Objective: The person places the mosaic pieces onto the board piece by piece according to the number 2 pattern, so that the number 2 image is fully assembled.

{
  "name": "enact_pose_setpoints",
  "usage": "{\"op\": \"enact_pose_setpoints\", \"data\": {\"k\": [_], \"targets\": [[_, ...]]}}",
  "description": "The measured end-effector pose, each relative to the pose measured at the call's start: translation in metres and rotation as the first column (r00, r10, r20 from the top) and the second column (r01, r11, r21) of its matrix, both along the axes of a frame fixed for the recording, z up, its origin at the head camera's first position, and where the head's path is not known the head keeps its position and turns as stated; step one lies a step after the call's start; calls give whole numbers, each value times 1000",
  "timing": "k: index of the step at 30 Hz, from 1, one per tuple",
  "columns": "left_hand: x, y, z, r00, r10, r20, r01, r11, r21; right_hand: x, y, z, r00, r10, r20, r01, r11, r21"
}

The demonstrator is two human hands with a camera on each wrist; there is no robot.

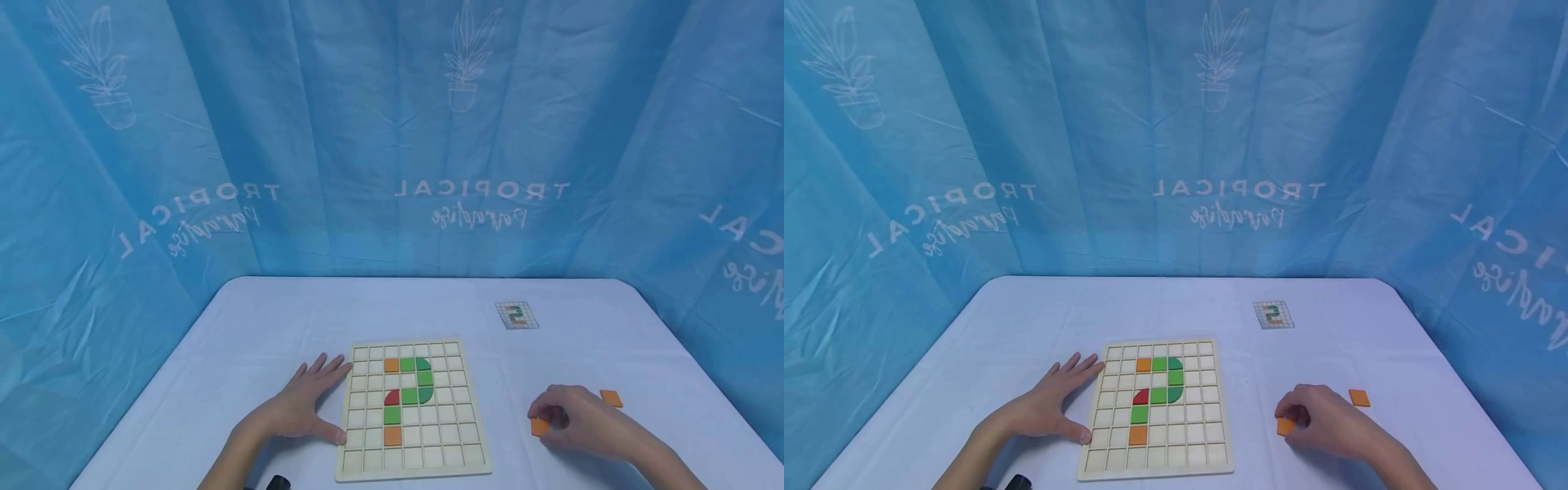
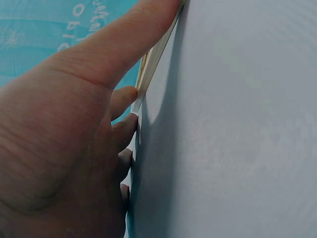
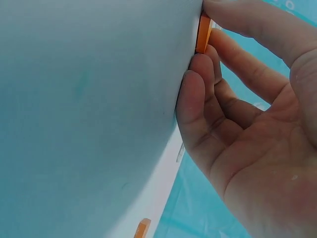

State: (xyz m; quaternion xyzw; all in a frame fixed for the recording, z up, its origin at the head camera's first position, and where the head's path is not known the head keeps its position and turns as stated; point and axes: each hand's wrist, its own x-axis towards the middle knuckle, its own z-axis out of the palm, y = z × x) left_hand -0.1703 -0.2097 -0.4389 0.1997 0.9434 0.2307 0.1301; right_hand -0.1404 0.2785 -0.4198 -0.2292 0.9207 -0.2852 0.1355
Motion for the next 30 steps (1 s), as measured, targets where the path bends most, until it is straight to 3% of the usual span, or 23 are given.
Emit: {"op": "enact_pose_setpoints", "data": {"k": [30], "targets": [[1, 0, 0, 1000, 6, 3, -6, 1000, 5, -3, -1, -3, 999, -33, -19, 33, 999, 11]]}}
